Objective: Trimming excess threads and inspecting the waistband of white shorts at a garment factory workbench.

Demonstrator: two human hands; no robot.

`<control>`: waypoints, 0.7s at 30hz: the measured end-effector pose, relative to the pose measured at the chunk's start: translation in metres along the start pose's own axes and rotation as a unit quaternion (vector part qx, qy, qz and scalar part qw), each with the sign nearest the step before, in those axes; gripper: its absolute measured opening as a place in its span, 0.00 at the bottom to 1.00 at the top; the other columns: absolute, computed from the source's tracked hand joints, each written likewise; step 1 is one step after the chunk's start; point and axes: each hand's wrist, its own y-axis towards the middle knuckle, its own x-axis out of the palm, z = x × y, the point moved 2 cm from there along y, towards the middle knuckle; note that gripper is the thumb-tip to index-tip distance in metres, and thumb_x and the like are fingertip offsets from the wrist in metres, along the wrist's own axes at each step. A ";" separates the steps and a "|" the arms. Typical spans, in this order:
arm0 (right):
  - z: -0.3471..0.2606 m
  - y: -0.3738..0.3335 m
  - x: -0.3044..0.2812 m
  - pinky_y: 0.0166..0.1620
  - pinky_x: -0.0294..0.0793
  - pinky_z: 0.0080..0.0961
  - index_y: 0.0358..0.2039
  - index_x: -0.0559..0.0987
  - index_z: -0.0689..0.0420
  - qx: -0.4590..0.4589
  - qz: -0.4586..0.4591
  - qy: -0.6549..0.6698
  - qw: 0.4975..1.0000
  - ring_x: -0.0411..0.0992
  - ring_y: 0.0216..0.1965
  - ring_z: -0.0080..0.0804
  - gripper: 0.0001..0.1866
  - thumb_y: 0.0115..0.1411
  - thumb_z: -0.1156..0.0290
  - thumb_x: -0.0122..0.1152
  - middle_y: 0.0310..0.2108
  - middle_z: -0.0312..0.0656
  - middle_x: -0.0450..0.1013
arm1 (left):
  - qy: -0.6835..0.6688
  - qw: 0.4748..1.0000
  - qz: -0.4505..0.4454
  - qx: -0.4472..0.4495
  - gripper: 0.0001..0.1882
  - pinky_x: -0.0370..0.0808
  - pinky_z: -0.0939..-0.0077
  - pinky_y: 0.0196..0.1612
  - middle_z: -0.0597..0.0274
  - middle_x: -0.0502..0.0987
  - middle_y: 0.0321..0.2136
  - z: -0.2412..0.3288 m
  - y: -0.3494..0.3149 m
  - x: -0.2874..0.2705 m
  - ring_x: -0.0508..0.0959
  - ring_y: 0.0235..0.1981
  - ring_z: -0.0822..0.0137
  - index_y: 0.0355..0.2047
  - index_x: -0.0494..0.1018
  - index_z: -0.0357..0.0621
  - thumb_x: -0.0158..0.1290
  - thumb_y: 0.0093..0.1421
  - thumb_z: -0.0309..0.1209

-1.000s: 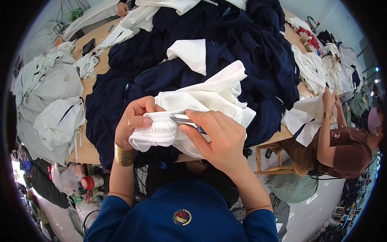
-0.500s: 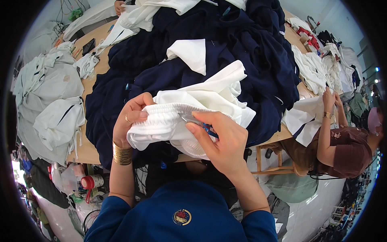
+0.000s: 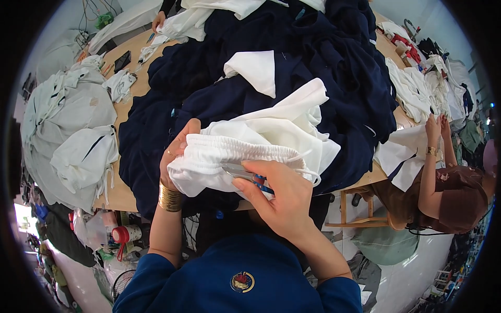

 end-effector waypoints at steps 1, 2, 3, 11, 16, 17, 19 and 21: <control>-0.001 0.000 0.000 0.25 0.70 0.18 0.34 0.78 0.61 -0.006 -0.003 -0.001 1.000 0.73 0.22 0.27 0.14 0.47 0.71 0.69 0.26 0.41 0.75 | 0.003 1.000 0.003 0.001 0.09 0.74 0.82 0.35 0.60 0.74 0.29 0.000 0.000 0.000 0.75 0.30 0.73 0.32 0.67 0.42 0.54 0.52 0.30; 0.000 0.000 0.000 0.25 0.70 0.18 0.34 0.78 0.61 -0.005 -0.002 0.000 1.000 0.73 0.22 0.27 0.14 0.47 0.71 0.69 0.26 0.41 0.75 | -0.009 1.000 -0.005 0.003 0.09 0.74 0.81 0.35 0.60 0.74 0.29 -0.002 0.001 0.000 0.75 0.30 0.73 0.32 0.67 0.42 0.54 0.53 0.30; 0.000 0.000 0.000 0.25 0.69 0.17 0.34 0.78 0.61 -0.006 -0.001 -0.002 1.000 0.73 0.22 0.26 0.14 0.47 0.70 0.70 0.26 0.41 0.75 | -0.022 1.000 -0.012 0.006 0.09 0.74 0.81 0.35 0.60 0.74 0.29 -0.003 0.001 0.000 0.75 0.30 0.73 0.31 0.66 0.42 0.54 0.53 0.30; -0.011 0.011 -0.018 0.22 0.66 0.14 0.37 0.77 0.58 0.002 -0.034 0.000 0.999 0.67 0.19 0.23 0.20 0.42 0.69 0.73 0.27 0.36 0.72 | -0.004 1.000 -0.009 0.018 0.09 0.74 0.81 0.35 0.61 0.74 0.29 -0.003 0.002 -0.001 0.75 0.30 0.72 0.32 0.67 0.43 0.54 0.53 0.29; -0.013 0.046 -0.025 0.24 0.66 0.15 0.37 0.77 0.51 -0.043 -0.013 -0.090 0.995 0.67 0.20 0.21 0.19 0.43 0.68 0.72 0.33 0.37 0.69 | 0.048 0.999 0.017 0.012 0.09 0.74 0.83 0.34 0.62 0.75 0.29 0.009 0.009 0.005 0.76 0.29 0.73 0.32 0.68 0.43 0.55 0.52 0.28; -0.015 0.056 -0.017 0.24 0.64 0.16 0.33 0.77 0.53 -0.037 -0.026 -0.047 0.998 0.64 0.21 0.19 0.15 0.44 0.68 0.70 0.28 0.35 0.69 | 0.108 0.994 0.012 0.003 0.09 0.73 0.84 0.33 0.63 0.75 0.29 0.021 0.011 0.010 0.76 0.29 0.74 0.32 0.68 0.43 0.55 0.51 0.28; -0.013 0.073 -0.023 0.26 0.63 0.15 0.33 0.77 0.54 0.031 -0.105 -0.049 0.993 0.63 0.22 0.17 0.15 0.43 0.69 0.70 0.25 0.34 0.68 | 0.204 0.979 -0.022 0.004 0.10 0.73 0.84 0.33 0.65 0.74 0.29 0.045 0.022 0.026 0.75 0.30 0.77 0.33 0.68 0.43 0.56 0.51 0.27; -0.020 0.097 -0.030 0.27 0.61 0.13 0.28 0.75 0.59 0.032 -0.110 -0.069 0.991 0.61 0.21 0.13 0.11 0.45 0.72 0.68 0.17 0.30 0.65 | 0.276 0.960 -0.040 0.007 0.12 0.72 0.83 0.38 0.62 0.75 0.31 0.068 0.032 0.056 0.75 0.32 0.76 0.36 0.68 0.42 0.56 0.52 0.28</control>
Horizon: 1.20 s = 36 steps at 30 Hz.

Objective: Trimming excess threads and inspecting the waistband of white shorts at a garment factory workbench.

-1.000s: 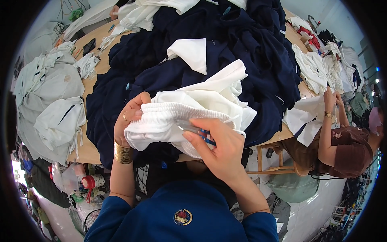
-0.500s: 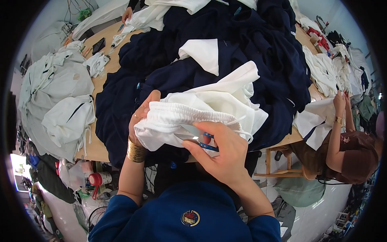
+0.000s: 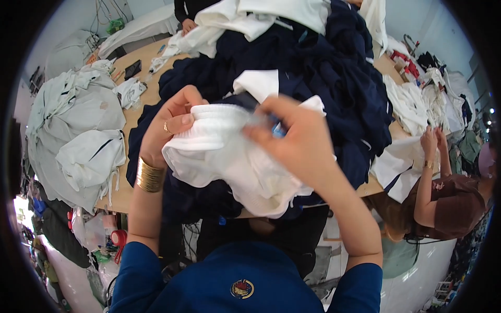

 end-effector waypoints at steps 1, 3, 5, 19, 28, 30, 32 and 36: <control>0.003 0.013 -0.009 0.27 0.60 0.12 0.24 0.73 0.60 -0.010 0.035 0.102 0.994 0.62 0.23 0.12 0.09 0.47 0.74 0.66 0.19 0.29 0.66 | 0.058 0.998 -0.008 0.013 0.13 0.72 0.83 0.40 0.62 0.75 0.31 0.017 0.005 0.010 0.75 0.33 0.76 0.38 0.69 0.41 0.57 0.52 0.28; -0.008 0.033 -0.034 0.30 0.58 0.11 0.23 0.71 0.60 -0.074 0.109 0.132 0.982 0.61 0.25 0.13 0.06 0.48 0.78 0.61 0.21 0.29 0.66 | 0.166 0.986 0.000 0.005 0.16 0.71 0.80 0.43 0.60 0.76 0.31 0.038 0.012 0.013 0.75 0.35 0.73 0.39 0.69 0.39 0.58 0.50 0.28; -0.017 0.048 -0.051 0.30 0.57 0.11 0.23 0.70 0.60 -0.072 0.182 0.069 0.978 0.59 0.25 0.13 0.06 0.48 0.78 0.60 0.21 0.28 0.65 | 0.560 0.826 0.046 -0.033 0.16 0.70 0.76 0.41 0.59 0.76 0.30 0.053 0.017 -0.010 0.75 0.36 0.69 0.38 0.71 0.37 0.58 0.47 0.27; -0.007 0.063 -0.112 0.25 0.55 0.11 0.24 0.72 0.60 -0.079 0.219 0.114 0.966 0.59 0.21 0.12 0.05 0.47 0.77 0.59 0.19 0.28 0.65 | 0.577 0.808 0.118 -0.014 0.12 0.67 0.78 0.39 0.66 0.75 0.27 0.125 0.031 -0.025 0.71 0.31 0.73 0.35 0.76 0.36 0.57 0.50 0.28; 0.002 0.047 -0.136 0.21 0.54 0.11 0.27 0.74 0.58 -0.052 0.274 0.162 0.947 0.59 0.19 0.11 0.05 0.47 0.78 0.59 0.18 0.26 0.64 | 0.650 0.749 0.115 0.057 0.14 0.71 0.75 0.36 0.62 0.77 0.29 0.132 0.060 -0.026 0.75 0.30 0.70 0.37 0.75 0.37 0.55 0.48 0.26; 0.008 0.043 -0.147 0.21 0.55 0.11 0.27 0.75 0.57 -0.057 0.305 0.146 0.939 0.59 0.19 0.11 0.05 0.47 0.78 0.59 0.18 0.26 0.64 | 0.650 0.748 0.136 0.008 0.14 0.72 0.77 0.30 0.61 0.77 0.28 0.140 0.063 -0.013 0.75 0.27 0.70 0.37 0.75 0.37 0.54 0.48 0.26; 0.018 0.042 -0.161 0.21 0.56 0.11 0.28 0.76 0.57 -0.067 0.350 0.132 0.925 0.60 0.18 0.12 0.06 0.47 0.79 0.58 0.17 0.27 0.64 | 0.635 0.758 0.150 -0.022 0.13 0.70 0.81 0.18 0.61 0.77 0.26 0.145 0.065 -0.017 0.73 0.20 0.72 0.36 0.76 0.38 0.51 0.49 0.25; 0.036 0.032 -0.185 0.21 0.57 0.11 0.28 0.75 0.58 -0.057 0.356 0.127 0.924 0.60 0.17 0.14 0.05 0.48 0.78 0.58 0.17 0.27 0.63 | 0.627 0.768 0.124 -0.042 0.13 0.71 0.82 0.19 0.62 0.77 0.26 0.154 0.067 -0.017 0.76 0.23 0.74 0.37 0.76 0.38 0.51 0.50 0.24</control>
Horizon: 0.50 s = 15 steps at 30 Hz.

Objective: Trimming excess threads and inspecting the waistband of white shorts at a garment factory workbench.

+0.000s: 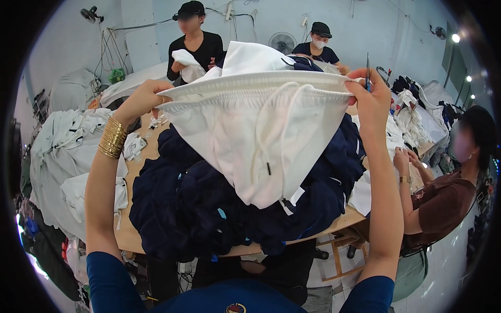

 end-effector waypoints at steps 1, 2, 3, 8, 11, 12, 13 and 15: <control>0.002 0.000 -0.001 0.21 0.57 0.11 0.28 0.75 0.58 0.002 0.001 0.000 1.000 0.60 0.17 0.14 0.05 0.48 0.78 0.58 0.17 0.27 0.63 | 0.001 1.000 -0.002 0.000 0.13 0.71 0.82 0.19 0.62 0.77 0.26 0.005 0.001 0.002 0.76 0.23 0.74 0.37 0.76 0.38 0.51 0.50 0.24; 0.002 0.001 -0.003 0.21 0.57 0.11 0.28 0.75 0.58 -0.003 0.015 -0.006 1.000 0.60 0.17 0.14 0.05 0.48 0.78 0.58 0.17 0.27 0.63 | -0.012 1.000 0.000 0.002 0.13 0.70 0.84 0.19 0.63 0.77 0.26 0.009 0.003 0.004 0.76 0.22 0.75 0.37 0.76 0.38 0.51 0.50 0.25; 0.003 0.001 -0.005 0.21 0.57 0.11 0.28 0.75 0.58 -0.008 0.029 -0.013 0.999 0.60 0.17 0.13 0.05 0.48 0.78 0.58 0.17 0.27 0.63 | -0.025 1.000 0.002 0.003 0.13 0.69 0.86 0.18 0.63 0.77 0.25 0.012 0.004 0.005 0.76 0.21 0.75 0.37 0.75 0.38 0.51 0.51 0.25; 0.006 0.008 -0.016 0.22 0.57 0.11 0.29 0.76 0.58 -0.008 0.025 -0.002 1.000 0.60 0.17 0.13 0.06 0.48 0.78 0.58 0.17 0.27 0.63 | -0.037 0.999 -0.031 -0.022 0.12 0.64 0.89 0.15 0.71 0.74 0.22 0.023 0.007 0.005 0.70 0.12 0.82 0.38 0.75 0.41 0.53 0.53 0.29; 0.003 0.010 -0.018 0.22 0.58 0.11 0.29 0.76 0.59 -0.008 0.033 -0.004 0.999 0.60 0.18 0.13 0.06 0.48 0.78 0.59 0.17 0.27 0.63 | -0.022 0.997 -0.073 -0.015 0.12 0.63 0.90 0.14 0.72 0.73 0.20 0.026 0.007 0.004 0.68 0.10 0.83 0.38 0.75 0.41 0.54 0.54 0.31; 0.002 0.009 -0.018 0.22 0.58 0.11 0.30 0.76 0.59 -0.009 0.042 -0.006 0.999 0.60 0.18 0.13 0.06 0.48 0.78 0.59 0.17 0.27 0.63 | -0.011 0.995 -0.099 -0.007 0.12 0.63 0.91 0.13 0.73 0.73 0.19 0.027 0.005 0.003 0.67 0.10 0.83 0.38 0.74 0.41 0.54 0.54 0.31; 0.002 0.009 -0.018 0.22 0.58 0.11 0.30 0.76 0.59 -0.010 0.039 -0.003 0.999 0.60 0.18 0.13 0.06 0.48 0.78 0.59 0.17 0.27 0.63 | -0.010 0.995 -0.096 -0.010 0.12 0.63 0.91 0.13 0.73 0.73 0.19 0.027 0.002 0.003 0.67 0.10 0.83 0.38 0.74 0.41 0.54 0.54 0.31; 0.008 0.011 -0.021 0.22 0.59 0.12 0.30 0.76 0.59 -0.009 0.048 -0.005 0.999 0.60 0.18 0.13 0.06 0.48 0.78 0.59 0.17 0.27 0.63 | -0.023 0.993 -0.118 0.000 0.12 0.63 0.91 0.13 0.73 0.72 0.17 0.028 0.004 0.007 0.66 0.09 0.84 0.38 0.74 0.41 0.54 0.55 0.32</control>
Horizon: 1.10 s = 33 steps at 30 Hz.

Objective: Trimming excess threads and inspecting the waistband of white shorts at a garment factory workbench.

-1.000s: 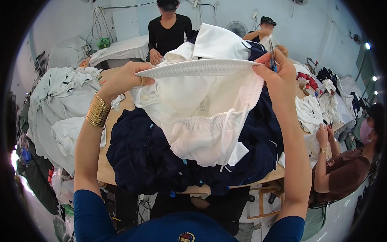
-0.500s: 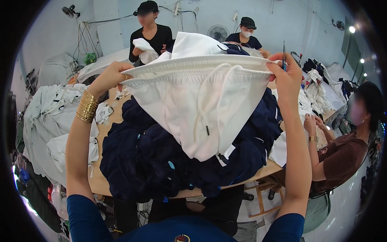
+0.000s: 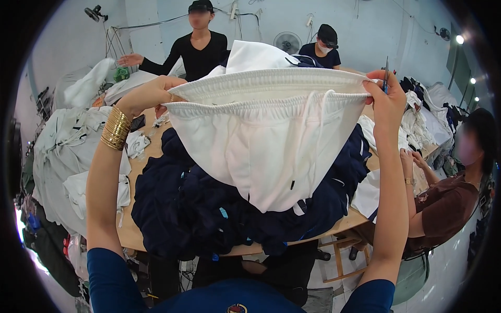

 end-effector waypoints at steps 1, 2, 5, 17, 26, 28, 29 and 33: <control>0.001 0.000 0.000 0.22 0.59 0.12 0.30 0.76 0.59 0.000 -0.001 0.001 1.000 0.60 0.18 0.13 0.06 0.48 0.78 0.59 0.17 0.27 0.63 | 0.000 1.000 0.001 -0.001 0.12 0.63 0.91 0.13 0.73 0.72 0.17 -0.001 0.000 0.000 0.66 0.09 0.84 0.38 0.74 0.41 0.54 0.55 0.32; 0.000 -0.001 0.001 0.22 0.60 0.12 0.29 0.76 0.59 -0.001 -0.001 0.002 1.000 0.60 0.18 0.14 0.06 0.48 0.78 0.59 0.17 0.27 0.63 | -0.006 1.000 -0.011 -0.001 0.13 0.64 0.91 0.14 0.71 0.72 0.17 -0.001 -0.001 0.000 0.67 0.10 0.83 0.40 0.74 0.41 0.53 0.54 0.32; 0.002 -0.001 0.003 0.23 0.60 0.12 0.29 0.77 0.58 -0.006 -0.004 -0.005 1.000 0.61 0.18 0.14 0.06 0.48 0.78 0.59 0.18 0.28 0.64 | -0.020 0.999 -0.034 -0.009 0.15 0.66 0.91 0.14 0.69 0.73 0.17 -0.005 -0.010 0.005 0.68 0.10 0.82 0.42 0.74 0.40 0.52 0.55 0.32; 0.000 -0.042 0.059 0.18 0.49 0.11 0.46 0.75 0.59 0.065 -0.313 -0.011 0.948 0.51 0.13 0.10 0.18 0.62 0.60 0.52 0.32 0.33 0.76 | -0.353 0.928 0.068 -0.096 0.16 0.70 0.84 0.14 0.66 0.74 0.27 -0.167 -0.065 0.026 0.73 0.15 0.76 0.47 0.68 0.45 0.49 0.60 0.35; 0.048 -0.169 0.014 0.36 0.65 0.12 0.43 0.77 0.54 0.177 -0.396 -0.180 0.883 0.66 0.31 0.13 0.20 0.46 0.69 0.68 0.35 0.29 0.70 | 0.014 0.947 0.301 -0.114 0.14 0.69 0.79 0.39 0.63 0.74 0.37 -0.186 -0.144 0.123 0.73 0.36 0.70 0.45 0.71 0.44 0.50 0.56 0.23; 0.045 -0.193 0.022 0.35 0.67 0.15 0.45 0.75 0.55 0.046 -0.422 -0.187 0.886 0.70 0.33 0.23 0.27 0.41 0.72 0.71 0.41 0.33 0.69 | 0.009 0.958 0.278 -0.074 0.11 0.67 0.81 0.32 0.64 0.75 0.38 -0.158 -0.138 0.138 0.73 0.32 0.73 0.41 0.74 0.43 0.50 0.56 0.24; 0.050 -0.203 0.024 0.36 0.67 0.16 0.44 0.76 0.56 0.034 -0.432 -0.191 0.881 0.71 0.33 0.26 0.25 0.42 0.72 0.70 0.41 0.35 0.69 | 0.004 0.961 0.274 -0.049 0.10 0.68 0.81 0.31 0.64 0.76 0.36 -0.141 -0.131 0.149 0.73 0.31 0.73 0.40 0.74 0.42 0.50 0.56 0.23; 0.062 -0.222 0.037 0.33 0.66 0.15 0.34 0.77 0.59 0.158 -0.418 -0.157 0.881 0.69 0.30 0.21 0.10 0.50 0.72 0.65 0.32 0.33 0.73 | -0.277 0.957 0.078 -0.043 0.13 0.73 0.85 0.33 0.63 0.77 0.32 -0.088 -0.114 0.211 0.76 0.30 0.78 0.45 0.72 0.42 0.52 0.59 0.28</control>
